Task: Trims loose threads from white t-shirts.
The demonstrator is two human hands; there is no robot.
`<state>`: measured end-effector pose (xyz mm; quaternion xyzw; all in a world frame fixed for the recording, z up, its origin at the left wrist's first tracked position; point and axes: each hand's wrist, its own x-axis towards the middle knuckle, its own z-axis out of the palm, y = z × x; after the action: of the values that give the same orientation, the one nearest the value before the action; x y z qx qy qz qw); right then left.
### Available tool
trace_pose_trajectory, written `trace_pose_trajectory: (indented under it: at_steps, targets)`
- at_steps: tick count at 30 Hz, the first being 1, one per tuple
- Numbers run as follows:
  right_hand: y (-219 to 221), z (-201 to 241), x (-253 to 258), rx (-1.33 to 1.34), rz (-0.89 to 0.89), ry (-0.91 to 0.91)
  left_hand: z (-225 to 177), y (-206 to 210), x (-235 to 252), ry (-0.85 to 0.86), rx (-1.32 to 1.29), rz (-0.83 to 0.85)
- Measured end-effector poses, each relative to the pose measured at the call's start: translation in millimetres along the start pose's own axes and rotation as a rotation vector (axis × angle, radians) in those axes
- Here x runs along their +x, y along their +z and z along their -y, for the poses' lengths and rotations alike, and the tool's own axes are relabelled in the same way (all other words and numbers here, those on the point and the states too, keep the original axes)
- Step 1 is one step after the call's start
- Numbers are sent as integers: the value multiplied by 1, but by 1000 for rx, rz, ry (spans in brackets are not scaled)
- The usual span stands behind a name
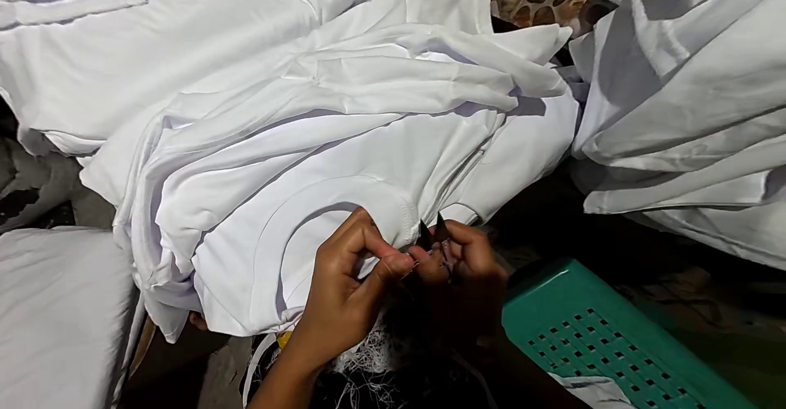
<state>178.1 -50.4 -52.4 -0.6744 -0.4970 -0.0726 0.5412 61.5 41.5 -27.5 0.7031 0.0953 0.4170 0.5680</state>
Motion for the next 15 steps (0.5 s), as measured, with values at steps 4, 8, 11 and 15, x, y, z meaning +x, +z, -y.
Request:
trace_pose_trajectory:
  at_steps: [4, 8, 11, 15]
  targets:
    - [7, 3, 12, -170, -32, -130, 2, 7, -10, 36, 195, -13]
    - [11, 0, 15, 357, 35, 80, -4, 3, -17, -10, 183, -88]
    - [3, -4, 21, 778, 112, 425, -6, -6, -20, -45, -88, -157]
    - [6, -6, 20, 871, 110, 494, -3, -4, -18, -138, -157, -259]
